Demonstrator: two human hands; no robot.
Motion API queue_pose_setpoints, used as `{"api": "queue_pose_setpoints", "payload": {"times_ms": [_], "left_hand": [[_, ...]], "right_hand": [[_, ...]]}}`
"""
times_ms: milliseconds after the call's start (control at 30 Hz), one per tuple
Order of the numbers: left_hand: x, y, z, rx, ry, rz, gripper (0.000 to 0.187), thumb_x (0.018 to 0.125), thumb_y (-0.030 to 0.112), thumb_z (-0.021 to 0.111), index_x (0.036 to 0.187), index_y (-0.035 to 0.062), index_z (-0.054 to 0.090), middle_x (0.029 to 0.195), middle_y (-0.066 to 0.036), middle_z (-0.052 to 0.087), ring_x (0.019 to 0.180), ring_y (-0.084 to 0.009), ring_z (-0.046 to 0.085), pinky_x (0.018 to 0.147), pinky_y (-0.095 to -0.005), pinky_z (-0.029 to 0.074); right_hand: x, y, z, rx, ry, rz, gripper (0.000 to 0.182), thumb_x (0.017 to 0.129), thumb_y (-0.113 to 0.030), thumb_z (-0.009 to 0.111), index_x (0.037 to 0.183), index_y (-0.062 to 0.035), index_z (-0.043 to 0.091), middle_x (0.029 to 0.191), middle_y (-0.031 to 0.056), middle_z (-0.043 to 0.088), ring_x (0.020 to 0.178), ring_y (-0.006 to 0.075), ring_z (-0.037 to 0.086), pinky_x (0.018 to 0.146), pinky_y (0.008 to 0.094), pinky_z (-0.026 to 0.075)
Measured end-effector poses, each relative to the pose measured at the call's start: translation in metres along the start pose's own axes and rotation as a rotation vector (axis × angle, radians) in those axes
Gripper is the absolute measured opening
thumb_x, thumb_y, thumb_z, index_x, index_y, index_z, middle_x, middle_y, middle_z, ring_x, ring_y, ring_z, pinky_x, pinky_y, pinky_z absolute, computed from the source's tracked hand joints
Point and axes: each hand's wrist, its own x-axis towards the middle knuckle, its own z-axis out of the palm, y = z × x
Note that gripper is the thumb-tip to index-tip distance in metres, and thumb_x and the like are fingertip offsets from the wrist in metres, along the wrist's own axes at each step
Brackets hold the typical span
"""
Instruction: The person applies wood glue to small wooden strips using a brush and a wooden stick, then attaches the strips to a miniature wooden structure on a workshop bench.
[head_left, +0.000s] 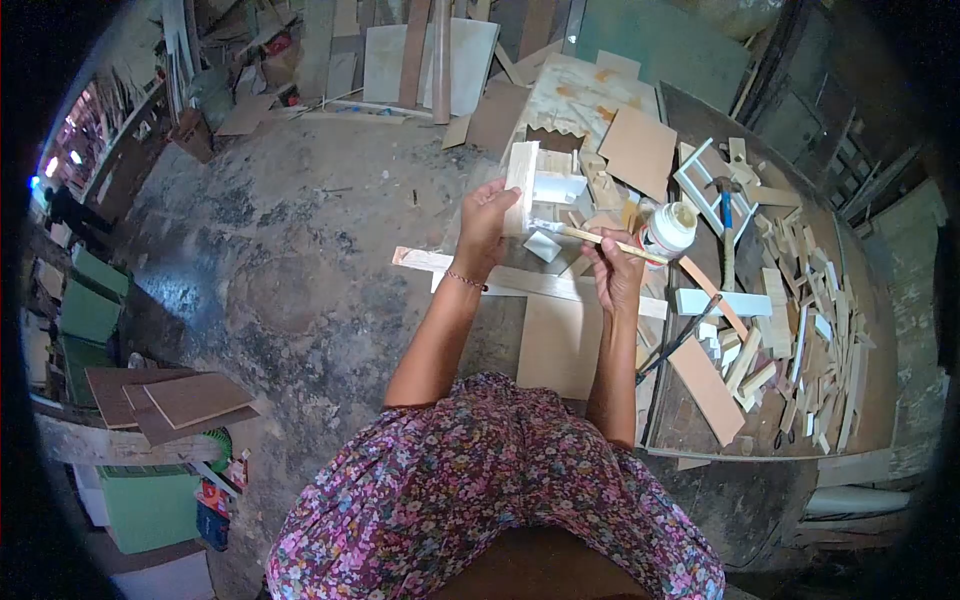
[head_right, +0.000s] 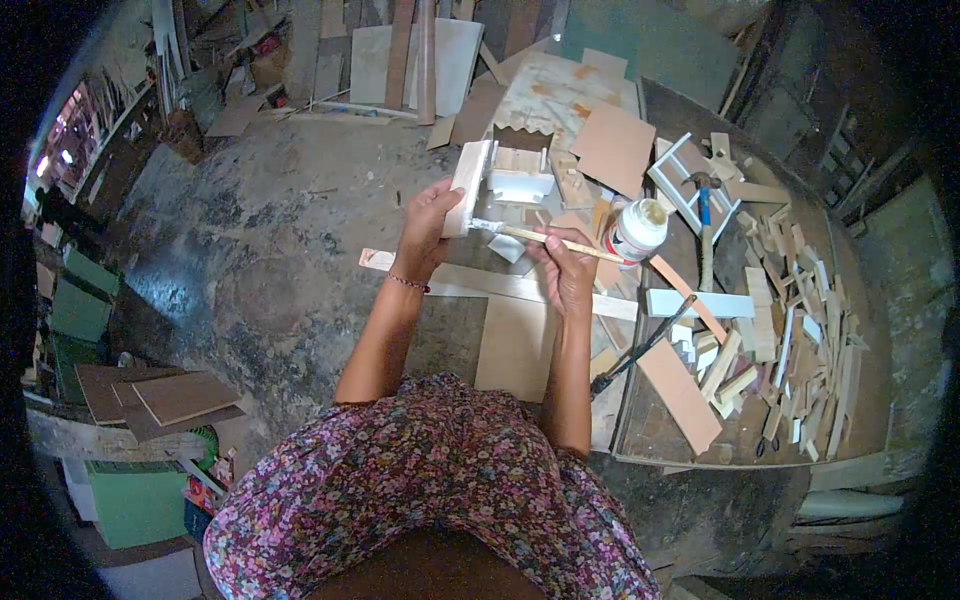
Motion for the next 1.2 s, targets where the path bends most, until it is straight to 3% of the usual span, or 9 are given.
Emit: {"api": "queue_pose_setpoints", "payload": {"times_ms": [200,400,500,700,900,1200], "left_hand": [[-0.001,-0.001,0.005,0.034,-0.004,0.044,0.042,0.073,0.004,0.054,0.107,-0.0130,0.037,0.089,-0.013,0.055,0.076,-0.0153,0.055,0.066,-0.0239,0.044],[-0.007,0.000,0.012,0.114,0.014,0.126,0.042,0.073,0.004,0.055,0.106,-0.0138,0.036,0.082,-0.010,0.055,0.072,-0.0113,0.053,0.063,-0.0212,0.042],[-0.007,0.001,0.012,0.202,0.011,0.141,0.040,0.072,0.007,0.057,0.105,-0.0087,0.040,0.079,-0.004,0.053,0.066,-0.0073,0.050,0.059,-0.0191,0.042],[-0.005,-0.001,0.008,0.191,0.013,0.170,0.039,0.073,0.007,0.056,0.105,-0.0092,0.040,0.078,-0.004,0.053,0.067,-0.0066,0.050,0.060,-0.0180,0.041],[-0.014,0.003,0.019,0.201,-0.003,0.159,0.038,0.074,0.006,0.054,0.106,-0.0088,0.040,0.079,-0.004,0.053,0.068,-0.0069,0.051,0.061,-0.0185,0.041],[-0.004,-0.005,0.005,0.250,0.028,0.190,0.038,0.074,0.004,0.054,0.107,-0.0096,0.039,0.076,-0.004,0.055,0.068,-0.0077,0.051,0.060,-0.0187,0.041]], "right_hand": [[0.001,-0.002,0.004,0.004,-0.056,-0.001,0.012,0.074,0.000,0.055,0.083,0.0064,0.051,0.082,0.0194,0.057,0.068,0.0222,0.058,0.061,0.0306,0.052],[0.006,0.000,0.004,-0.004,0.067,-0.038,0.011,0.074,0.000,0.055,0.082,0.0063,0.051,0.081,0.0178,0.057,0.064,0.0217,0.058,0.059,0.0299,0.052],[0.005,-0.001,0.005,-0.059,0.064,-0.023,0.010,0.074,-0.001,0.055,0.081,0.0060,0.051,0.080,0.0177,0.057,0.062,0.0214,0.058,0.058,0.0293,0.052],[0.001,-0.013,0.000,-0.111,-0.073,0.008,0.011,0.074,-0.001,0.055,0.080,0.0062,0.051,0.078,0.0172,0.057,0.061,0.0211,0.058,0.058,0.0288,0.051],[0.004,-0.009,0.007,-0.088,0.042,-0.022,0.011,0.074,-0.002,0.055,0.080,0.0061,0.051,0.078,0.0171,0.057,0.063,0.0202,0.058,0.059,0.0290,0.051],[0.000,-0.013,-0.001,-0.096,-0.149,0.000,0.009,0.073,-0.001,0.055,0.078,0.0059,0.051,0.078,0.0173,0.057,0.065,0.0207,0.058,0.060,0.0309,0.051]]}}
